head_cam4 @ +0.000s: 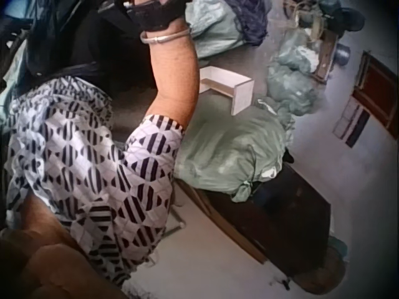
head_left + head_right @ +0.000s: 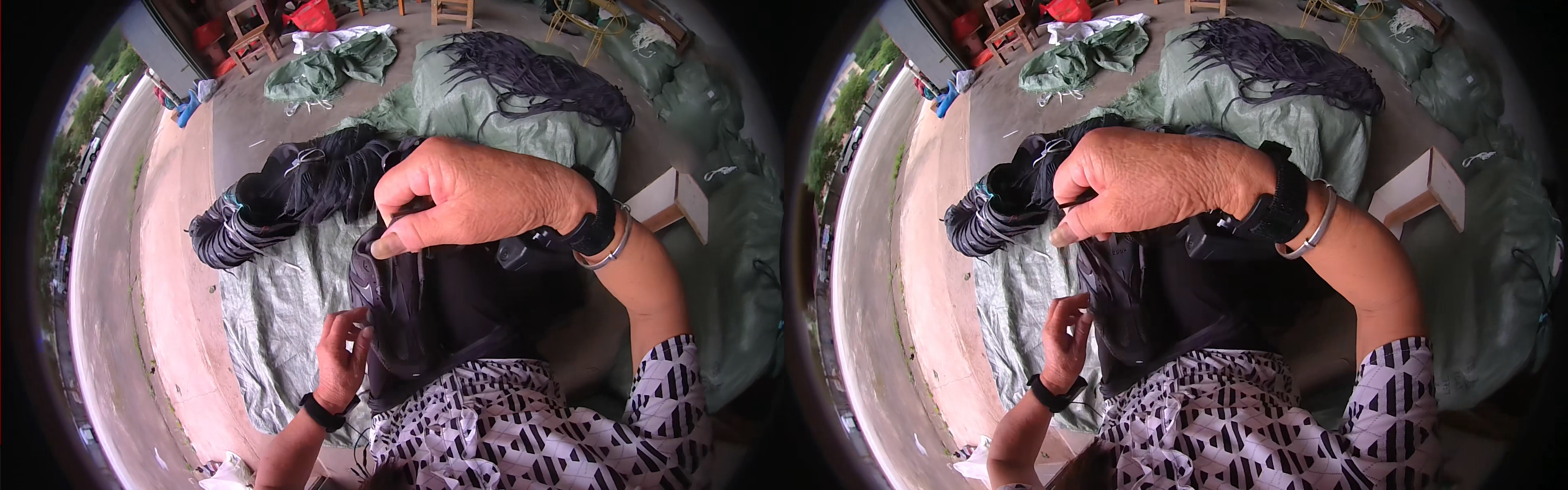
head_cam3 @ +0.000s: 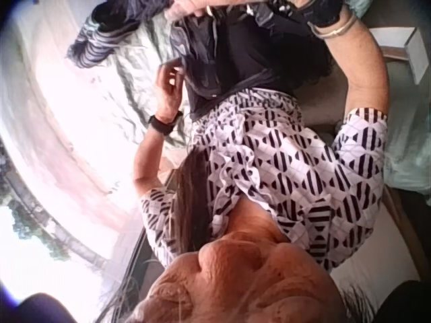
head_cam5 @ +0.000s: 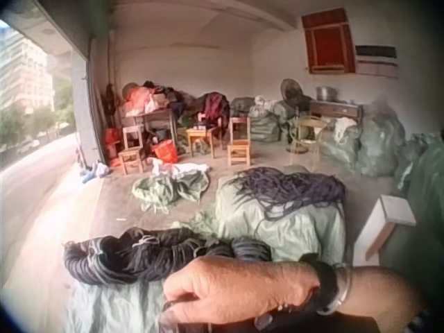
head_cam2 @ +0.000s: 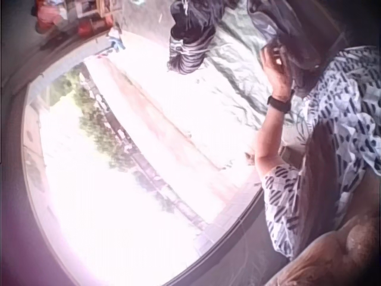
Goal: Lacing a black athletic shoe upper in a component storage area.
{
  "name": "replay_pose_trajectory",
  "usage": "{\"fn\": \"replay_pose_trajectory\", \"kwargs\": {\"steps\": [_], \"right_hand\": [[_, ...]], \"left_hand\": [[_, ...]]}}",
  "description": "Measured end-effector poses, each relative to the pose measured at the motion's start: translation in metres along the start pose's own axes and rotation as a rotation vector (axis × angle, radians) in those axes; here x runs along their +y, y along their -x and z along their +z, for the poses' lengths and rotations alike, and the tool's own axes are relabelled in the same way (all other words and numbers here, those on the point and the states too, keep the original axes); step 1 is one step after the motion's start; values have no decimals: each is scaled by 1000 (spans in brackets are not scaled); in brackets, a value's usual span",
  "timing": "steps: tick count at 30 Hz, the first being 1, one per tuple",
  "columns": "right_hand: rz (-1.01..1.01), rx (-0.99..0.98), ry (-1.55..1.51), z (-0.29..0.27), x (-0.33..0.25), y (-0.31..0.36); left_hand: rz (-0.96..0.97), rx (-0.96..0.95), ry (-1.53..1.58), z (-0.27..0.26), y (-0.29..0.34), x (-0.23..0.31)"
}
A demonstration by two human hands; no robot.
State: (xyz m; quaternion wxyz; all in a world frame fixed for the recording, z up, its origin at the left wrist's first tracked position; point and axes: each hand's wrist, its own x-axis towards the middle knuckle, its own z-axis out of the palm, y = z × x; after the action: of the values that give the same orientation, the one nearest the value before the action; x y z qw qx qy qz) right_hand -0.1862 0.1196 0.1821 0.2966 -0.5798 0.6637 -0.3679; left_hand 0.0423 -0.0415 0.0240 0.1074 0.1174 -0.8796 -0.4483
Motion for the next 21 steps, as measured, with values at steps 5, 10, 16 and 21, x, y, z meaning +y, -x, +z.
{"fn": "replay_pose_trajectory", "kwargs": {"steps": [5,10,16,21], "right_hand": [[-256,296,167,1,-16,17],[-261,444,174,6,-13,43],[-80,738,-112,-2,15,93],[358,958,-793,-9,77,167]], "left_hand": [[12,-205,126,2,-53,7],[393,-457,-330,25,-58,26],[-351,-199,642,16,-44,10],[-380,195,1220,-13,-44,-12]]}}
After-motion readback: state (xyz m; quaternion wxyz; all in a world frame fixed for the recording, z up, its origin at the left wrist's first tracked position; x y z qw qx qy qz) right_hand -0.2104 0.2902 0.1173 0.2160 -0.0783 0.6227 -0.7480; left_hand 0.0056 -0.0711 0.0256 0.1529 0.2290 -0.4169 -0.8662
